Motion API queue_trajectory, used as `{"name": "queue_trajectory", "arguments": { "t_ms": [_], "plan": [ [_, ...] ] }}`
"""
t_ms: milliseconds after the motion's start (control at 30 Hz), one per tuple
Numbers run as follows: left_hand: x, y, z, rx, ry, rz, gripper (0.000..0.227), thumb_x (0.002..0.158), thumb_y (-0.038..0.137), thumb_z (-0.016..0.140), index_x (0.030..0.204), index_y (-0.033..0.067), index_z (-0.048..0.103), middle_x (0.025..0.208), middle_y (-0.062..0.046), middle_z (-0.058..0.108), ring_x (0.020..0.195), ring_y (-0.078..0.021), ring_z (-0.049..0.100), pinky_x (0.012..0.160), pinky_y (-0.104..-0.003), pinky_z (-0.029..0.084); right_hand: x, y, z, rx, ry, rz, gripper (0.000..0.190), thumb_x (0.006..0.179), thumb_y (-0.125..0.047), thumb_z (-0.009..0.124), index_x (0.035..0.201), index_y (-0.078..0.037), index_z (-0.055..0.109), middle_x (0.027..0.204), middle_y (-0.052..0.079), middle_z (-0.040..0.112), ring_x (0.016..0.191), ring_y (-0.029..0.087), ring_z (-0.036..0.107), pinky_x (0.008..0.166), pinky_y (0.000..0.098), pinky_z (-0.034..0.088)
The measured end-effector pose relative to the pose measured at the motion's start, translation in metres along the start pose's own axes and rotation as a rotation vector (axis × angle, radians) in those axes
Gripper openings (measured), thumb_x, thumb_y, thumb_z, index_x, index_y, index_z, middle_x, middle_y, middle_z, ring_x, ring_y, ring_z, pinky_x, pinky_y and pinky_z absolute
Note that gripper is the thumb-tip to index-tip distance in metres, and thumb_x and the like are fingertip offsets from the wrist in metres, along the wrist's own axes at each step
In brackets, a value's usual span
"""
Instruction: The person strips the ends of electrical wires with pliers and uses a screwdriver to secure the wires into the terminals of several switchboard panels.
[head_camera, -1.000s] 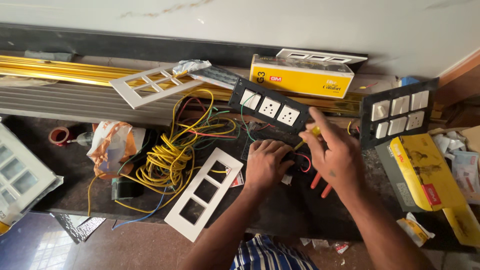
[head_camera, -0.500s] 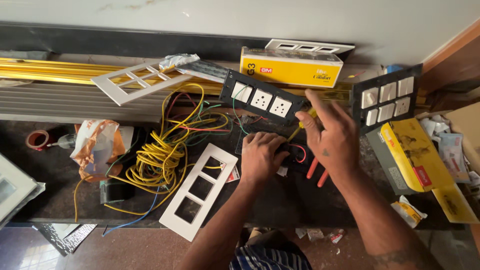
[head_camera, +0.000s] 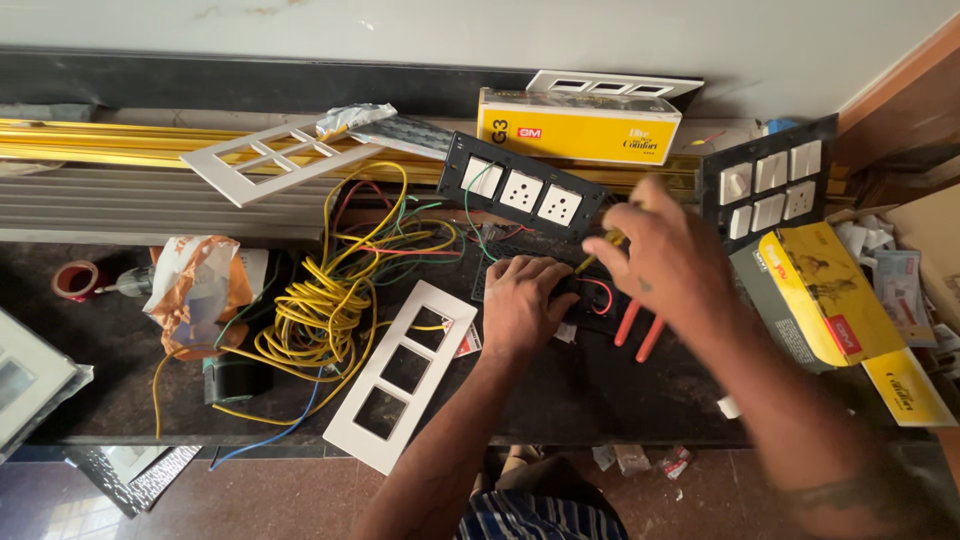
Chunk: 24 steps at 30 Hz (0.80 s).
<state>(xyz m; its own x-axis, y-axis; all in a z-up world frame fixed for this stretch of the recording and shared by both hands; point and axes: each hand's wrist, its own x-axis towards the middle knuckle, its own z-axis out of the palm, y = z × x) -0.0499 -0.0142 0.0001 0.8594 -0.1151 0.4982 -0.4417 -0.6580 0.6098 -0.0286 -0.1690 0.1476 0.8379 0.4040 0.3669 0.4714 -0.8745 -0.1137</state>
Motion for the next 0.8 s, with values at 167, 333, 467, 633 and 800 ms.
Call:
{"name": "queue_trajectory", "arguments": {
  "t_ms": [167, 333, 467, 633, 800],
  "plan": [
    [0.0, 0.001, 0.0, -0.009, 0.0, -0.006, 0.035, 0.076, 0.028, 0.082, 0.107, 0.014, 0.074, 0.112, -0.003, 0.074, 0.112, -0.0246, 0.064, 0.103, -0.045, 0.042, 0.029, 0.005, -0.02, -0.174, -0.347, -0.228, 0.029, 0.071, -0.033, 0.088, 0.079, -0.008, 0.075, 0.079, 0.008, 0.066, 0.08, 0.033, 0.07, 0.069, 0.0479, 0.055],
    [0.0, 0.001, 0.001, -0.007, 0.011, -0.009, 0.036, 0.075, 0.028, 0.082, 0.107, 0.0142, 0.074, 0.111, -0.002, 0.075, 0.112, -0.024, 0.065, 0.104, -0.045, 0.042, 0.045, -0.009, -0.009, -0.419, -0.62, -0.085, 0.035, 0.078, -0.041, 0.086, 0.084, -0.009, 0.077, 0.081, 0.013, 0.07, 0.082, 0.035, 0.072, 0.073, 0.0471, 0.057],
    [0.001, 0.001, 0.0, -0.013, 0.016, -0.016, 0.037, 0.073, 0.028, 0.083, 0.107, 0.014, 0.075, 0.111, -0.002, 0.075, 0.111, -0.0237, 0.065, 0.103, -0.045, 0.041, 0.05, 0.004, -0.001, -0.155, -0.406, -0.388, 0.032, 0.058, -0.023, 0.085, 0.082, -0.004, 0.076, 0.088, 0.014, 0.073, 0.083, 0.036, 0.074, 0.069, 0.0473, 0.058],
    [0.0, 0.0, 0.0, -0.018, 0.008, -0.014, 0.037, 0.074, 0.028, 0.083, 0.107, 0.0145, 0.075, 0.111, -0.001, 0.075, 0.111, -0.0234, 0.065, 0.103, -0.044, 0.042, 0.054, -0.007, 0.003, -0.321, -0.596, -0.077, 0.038, 0.079, -0.041, 0.085, 0.086, -0.004, 0.077, 0.086, 0.019, 0.074, 0.085, 0.039, 0.074, 0.076, 0.0492, 0.058],
    [0.0, 0.0, 0.001, -0.003, 0.01, -0.015, 0.037, 0.073, 0.029, 0.084, 0.106, 0.0145, 0.075, 0.11, -0.001, 0.075, 0.11, -0.0228, 0.065, 0.103, -0.044, 0.042, 0.055, -0.006, 0.001, -0.296, -0.578, -0.2, 0.04, 0.068, -0.037, 0.088, 0.085, -0.003, 0.076, 0.084, 0.019, 0.074, 0.084, 0.038, 0.074, 0.074, 0.048, 0.059]
  ]
}}
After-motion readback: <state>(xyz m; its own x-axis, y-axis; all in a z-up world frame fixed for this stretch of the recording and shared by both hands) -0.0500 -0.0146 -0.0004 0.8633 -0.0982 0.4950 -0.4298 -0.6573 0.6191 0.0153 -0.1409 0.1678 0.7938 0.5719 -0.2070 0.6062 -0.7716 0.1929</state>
